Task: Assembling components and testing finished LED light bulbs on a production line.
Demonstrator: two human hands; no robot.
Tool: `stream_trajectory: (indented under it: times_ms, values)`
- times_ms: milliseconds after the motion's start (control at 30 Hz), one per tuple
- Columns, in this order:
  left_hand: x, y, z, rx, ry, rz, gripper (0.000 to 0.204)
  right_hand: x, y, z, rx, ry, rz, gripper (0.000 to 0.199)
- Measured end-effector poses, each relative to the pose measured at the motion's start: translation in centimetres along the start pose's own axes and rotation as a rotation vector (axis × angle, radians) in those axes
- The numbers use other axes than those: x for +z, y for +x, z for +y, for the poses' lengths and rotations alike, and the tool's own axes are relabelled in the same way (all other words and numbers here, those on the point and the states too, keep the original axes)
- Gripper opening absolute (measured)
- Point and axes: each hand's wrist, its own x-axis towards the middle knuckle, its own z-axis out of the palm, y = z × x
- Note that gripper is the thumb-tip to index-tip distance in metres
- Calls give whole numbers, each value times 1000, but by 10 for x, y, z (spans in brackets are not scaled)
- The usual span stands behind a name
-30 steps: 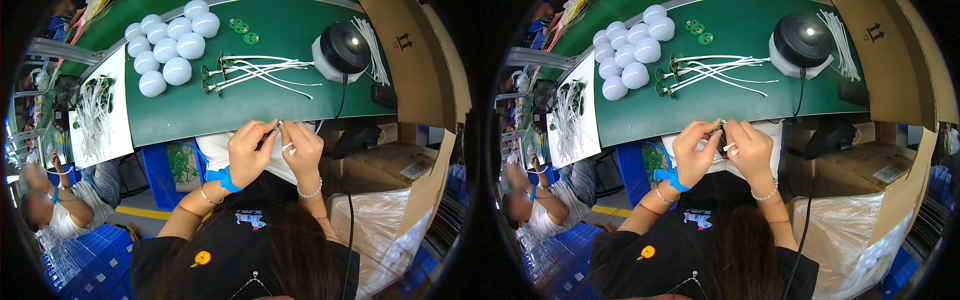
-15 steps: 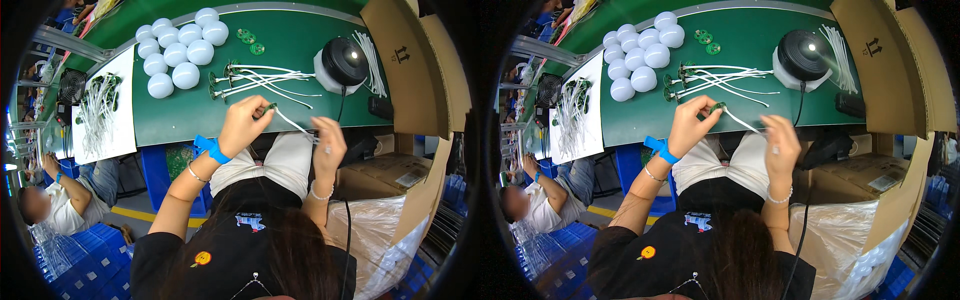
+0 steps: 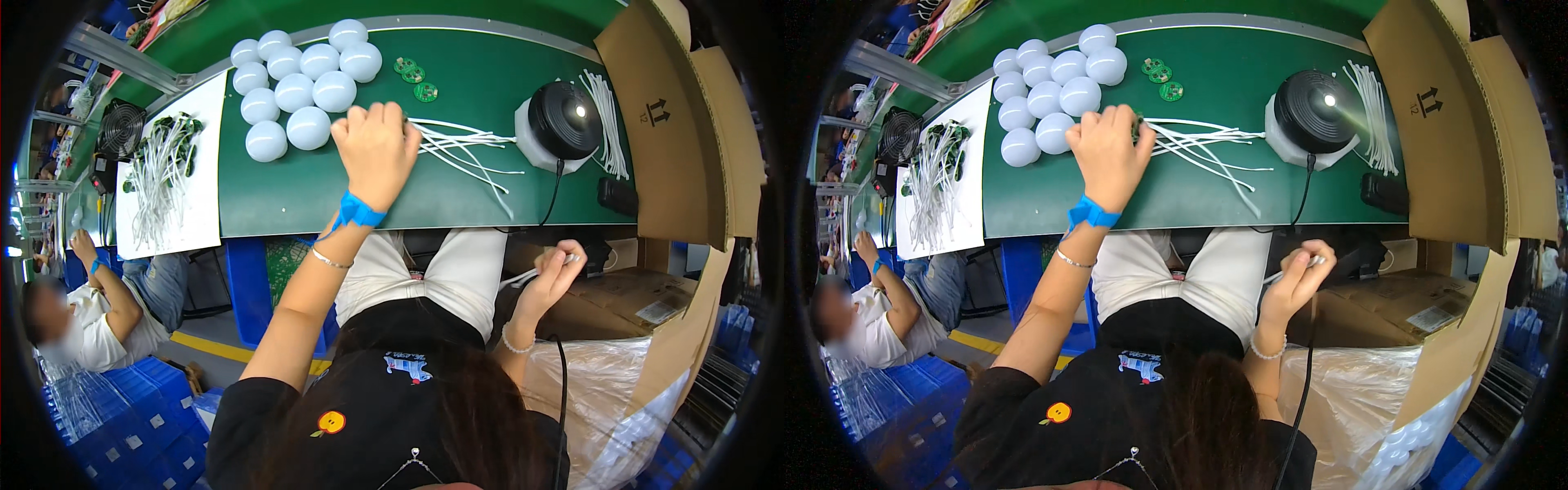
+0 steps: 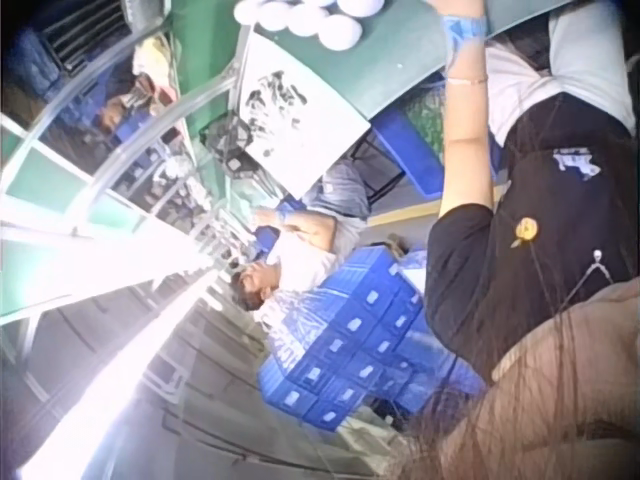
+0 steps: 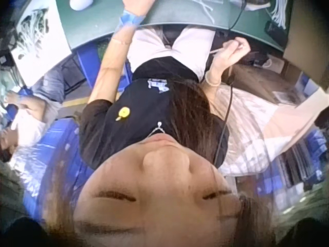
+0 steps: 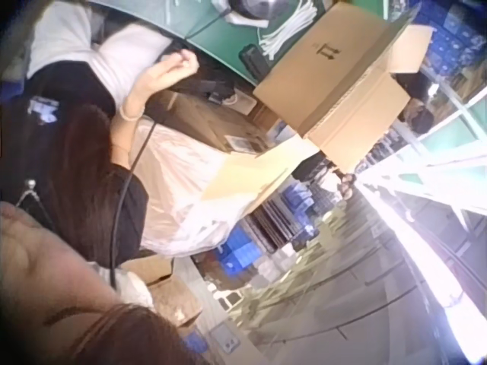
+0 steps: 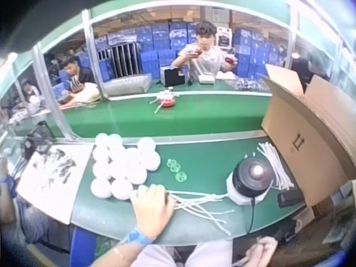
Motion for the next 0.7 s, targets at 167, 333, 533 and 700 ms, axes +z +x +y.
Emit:
stream_trajectory:
  times_ms: [167,333,533,700]
  values:
    - [6,10,0,-49,55,-146,20,4,-5,0,137,-25,-271,22]
    - [30,36,-4,72,-57,-219,16,8,-7,-2,170,-183,-502,17]
    - [71,37,-5,200,117,-269,14,14,-10,-3,245,-63,-639,12]
    - [59,44,-5,204,35,-211,12,19,-11,1,237,-19,-674,16]
